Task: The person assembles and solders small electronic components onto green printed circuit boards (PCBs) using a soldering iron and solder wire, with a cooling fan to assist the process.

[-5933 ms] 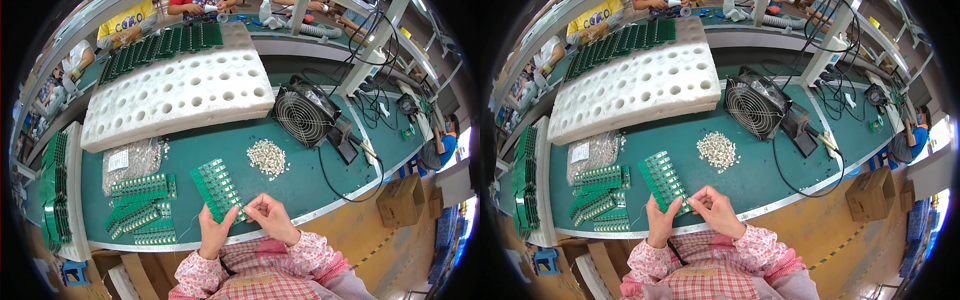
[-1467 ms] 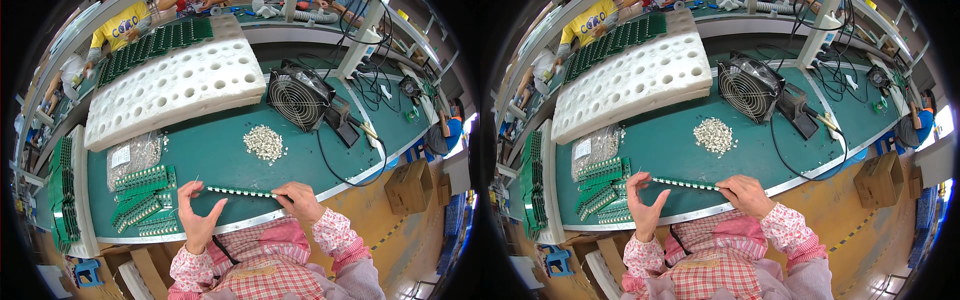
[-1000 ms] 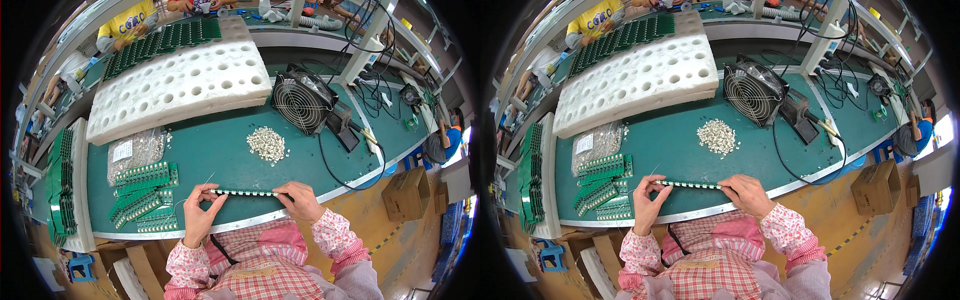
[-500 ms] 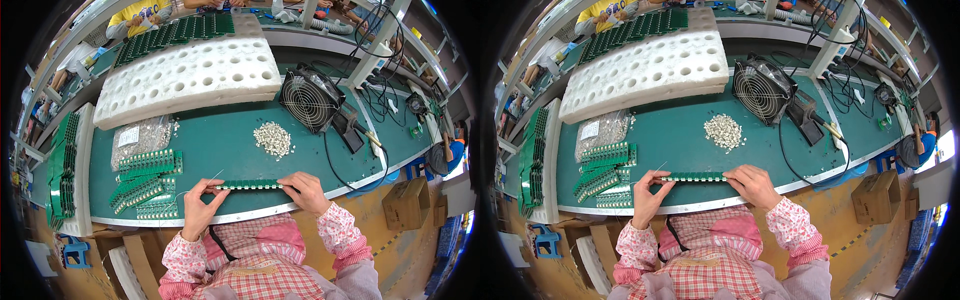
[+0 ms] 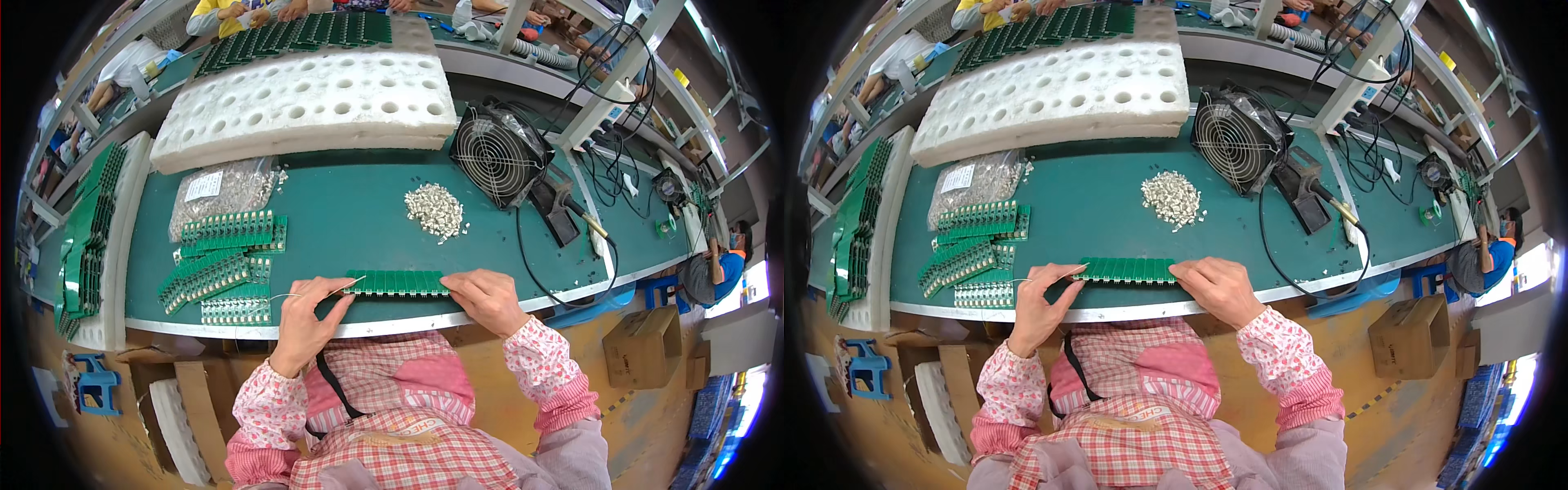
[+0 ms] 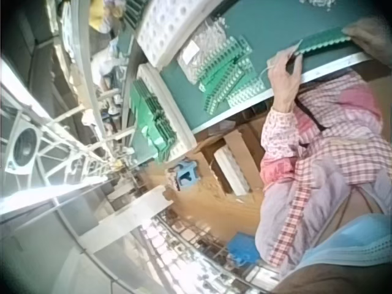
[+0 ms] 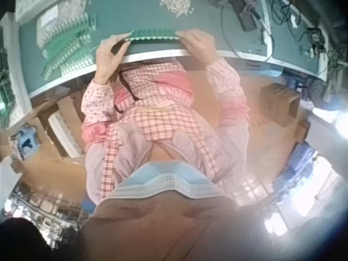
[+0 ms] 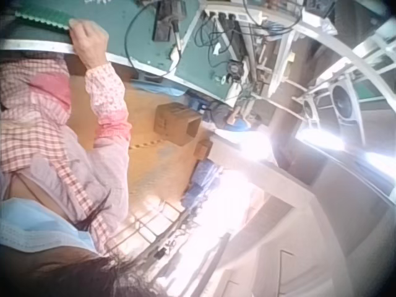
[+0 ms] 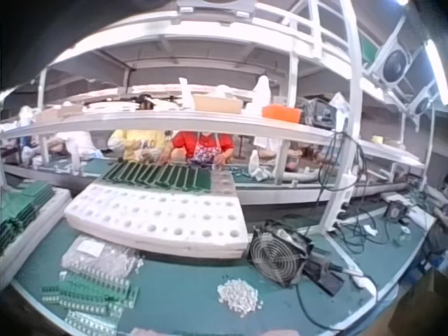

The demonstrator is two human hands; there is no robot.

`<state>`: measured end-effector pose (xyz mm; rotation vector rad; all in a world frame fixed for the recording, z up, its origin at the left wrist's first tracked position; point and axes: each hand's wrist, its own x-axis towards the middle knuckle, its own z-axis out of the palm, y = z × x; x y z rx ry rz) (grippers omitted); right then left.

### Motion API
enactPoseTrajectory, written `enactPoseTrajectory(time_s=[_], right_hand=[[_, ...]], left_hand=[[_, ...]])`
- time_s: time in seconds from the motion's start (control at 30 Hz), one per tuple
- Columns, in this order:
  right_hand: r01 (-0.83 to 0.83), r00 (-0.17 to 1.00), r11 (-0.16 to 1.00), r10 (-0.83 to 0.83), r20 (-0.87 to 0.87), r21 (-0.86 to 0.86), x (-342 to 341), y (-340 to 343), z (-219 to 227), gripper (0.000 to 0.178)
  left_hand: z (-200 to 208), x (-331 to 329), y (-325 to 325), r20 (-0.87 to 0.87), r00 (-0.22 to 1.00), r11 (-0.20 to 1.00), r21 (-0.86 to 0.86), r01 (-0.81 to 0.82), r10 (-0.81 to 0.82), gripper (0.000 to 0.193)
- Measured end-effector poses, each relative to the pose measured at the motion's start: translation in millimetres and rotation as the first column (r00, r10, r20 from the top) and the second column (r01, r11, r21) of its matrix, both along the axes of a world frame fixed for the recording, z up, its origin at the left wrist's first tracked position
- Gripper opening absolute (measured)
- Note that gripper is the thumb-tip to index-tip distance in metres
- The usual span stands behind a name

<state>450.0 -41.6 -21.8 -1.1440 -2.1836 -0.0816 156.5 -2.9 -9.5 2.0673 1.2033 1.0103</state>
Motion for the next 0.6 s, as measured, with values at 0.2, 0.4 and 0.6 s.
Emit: enactPoseTrajectory(time_s=[0.2,0.4,0.6], right_hand=[[-0.038,0.993,0.999,0.039,0.114,-0.007,2.2,-9.9,-4.0,0.026],[-0.05,0.966,0.998,0.055,0.253,-0.026,2.7,-16.3,-4.8,0.03],[0.075,0.959,0.996,-0.057,0.277,-0.057,-6.3,-22.2,-1.3,0.036]], left_hand=[[-8.4,-10.2,-12.1,-0.099,0.99,0.979,0.167,0.119,-0.104,0.02],[-9.1,-16.2,-18.1,-0.19,0.973,0.968,0.188,0.166,-0.13,0.024],[-1.9,-15.0,-22.6,-0.374,0.915,0.931,0.257,0.258,-0.151,0.035]])
